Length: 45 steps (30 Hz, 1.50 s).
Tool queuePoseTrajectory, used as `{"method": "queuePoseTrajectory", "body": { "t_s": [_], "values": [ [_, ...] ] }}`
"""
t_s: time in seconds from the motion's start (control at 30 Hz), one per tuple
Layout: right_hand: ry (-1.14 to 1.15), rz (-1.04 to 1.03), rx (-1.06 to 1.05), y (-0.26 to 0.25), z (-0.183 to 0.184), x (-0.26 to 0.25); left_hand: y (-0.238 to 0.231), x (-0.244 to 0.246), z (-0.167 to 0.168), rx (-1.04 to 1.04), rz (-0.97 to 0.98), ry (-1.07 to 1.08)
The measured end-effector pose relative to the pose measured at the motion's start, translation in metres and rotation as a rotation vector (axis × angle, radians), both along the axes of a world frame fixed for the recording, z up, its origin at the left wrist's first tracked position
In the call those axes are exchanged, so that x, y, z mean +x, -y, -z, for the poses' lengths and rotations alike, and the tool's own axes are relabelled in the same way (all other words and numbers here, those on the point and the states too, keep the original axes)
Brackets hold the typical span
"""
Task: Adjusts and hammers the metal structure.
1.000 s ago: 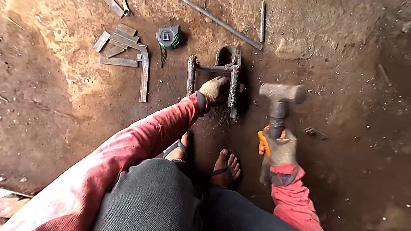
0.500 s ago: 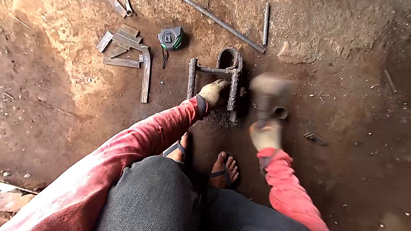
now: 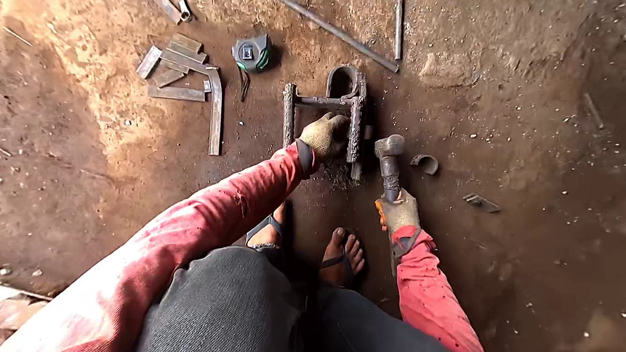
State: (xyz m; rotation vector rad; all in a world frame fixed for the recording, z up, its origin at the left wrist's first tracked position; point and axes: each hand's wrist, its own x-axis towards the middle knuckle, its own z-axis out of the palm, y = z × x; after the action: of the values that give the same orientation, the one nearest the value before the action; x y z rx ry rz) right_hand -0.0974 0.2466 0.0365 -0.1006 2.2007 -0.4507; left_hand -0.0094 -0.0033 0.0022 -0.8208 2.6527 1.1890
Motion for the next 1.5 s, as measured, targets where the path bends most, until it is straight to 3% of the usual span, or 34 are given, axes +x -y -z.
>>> {"method": "queuePoseTrajectory", "body": {
  "t_s": [0.13, 0.33, 0.4, 0.47, 0.53, 0.57, 0.6, 0.63, 0.7, 0.77, 0.87, 0.97, 1.1, 1.27, 1.37, 1.43, 1.5],
  "values": [
    [0.0, 0.276, -0.354, 0.003, -0.038, 0.007, 0.0, 0.0, 0.001, -0.014, 0.004, 0.009],
    [-0.485, 0.09, -0.967, 0.008, -0.139, -0.032, 0.0, -0.006, 0.002, 0.016, 0.001, 0.053],
    [-0.561, 0.056, -1.221, 0.014, -0.171, -0.047, 0.0, -0.005, 0.002, -0.001, -0.008, 0.049],
    [-0.554, 0.067, -1.356, 0.018, -0.18, -0.059, -0.001, -0.005, 0.0, 0.001, -0.015, 0.058],
    [-0.609, 0.145, -1.382, 0.029, -0.165, -0.048, -0.002, -0.005, -0.001, 0.01, -0.018, 0.075],
    [-0.653, 0.174, -1.294, 0.031, -0.145, -0.035, -0.002, -0.005, 0.0, 0.011, -0.019, 0.075],
    [-0.688, 0.183, -1.054, 0.028, -0.118, -0.017, -0.001, -0.005, 0.001, 0.004, -0.018, 0.075],
    [-0.635, 0.136, -0.687, 0.023, -0.091, 0.002, -0.001, -0.003, 0.001, 0.002, -0.02, 0.074],
    [-0.225, -0.005, -0.096, 0.018, -0.048, 0.015, -0.003, -0.002, -0.004, -0.008, -0.012, 0.081],
    [0.031, 0.037, 0.018, 0.016, -0.019, 0.012, 0.001, -0.003, -0.007, -0.021, -0.01, 0.058],
    [0.087, 0.073, 0.037, 0.0, -0.01, 0.026, 0.002, 0.004, -0.005, 0.015, -0.001, 0.066],
    [0.106, 0.161, -0.085, -0.012, -0.007, 0.028, 0.002, -0.002, -0.001, 0.012, 0.025, 0.016],
    [-0.004, 0.303, -0.416, -0.006, -0.045, 0.025, 0.002, 0.001, 0.003, -0.012, 0.036, -0.006],
    [-0.436, 0.121, -0.976, 0.006, -0.135, -0.023, 0.002, -0.002, 0.007, -0.029, 0.041, 0.015],
    [-0.556, 0.048, -1.346, 0.021, -0.173, -0.053, 0.002, -0.003, 0.006, -0.028, 0.039, 0.018],
    [-0.607, 0.078, -1.412, 0.032, -0.169, -0.057, 0.002, -0.003, 0.003, -0.022, 0.037, 0.02],
    [-0.706, 0.163, -1.191, 0.043, -0.145, -0.031, 0.0, -0.002, 0.001, -0.017, 0.031, 0.026]
  ]
}}
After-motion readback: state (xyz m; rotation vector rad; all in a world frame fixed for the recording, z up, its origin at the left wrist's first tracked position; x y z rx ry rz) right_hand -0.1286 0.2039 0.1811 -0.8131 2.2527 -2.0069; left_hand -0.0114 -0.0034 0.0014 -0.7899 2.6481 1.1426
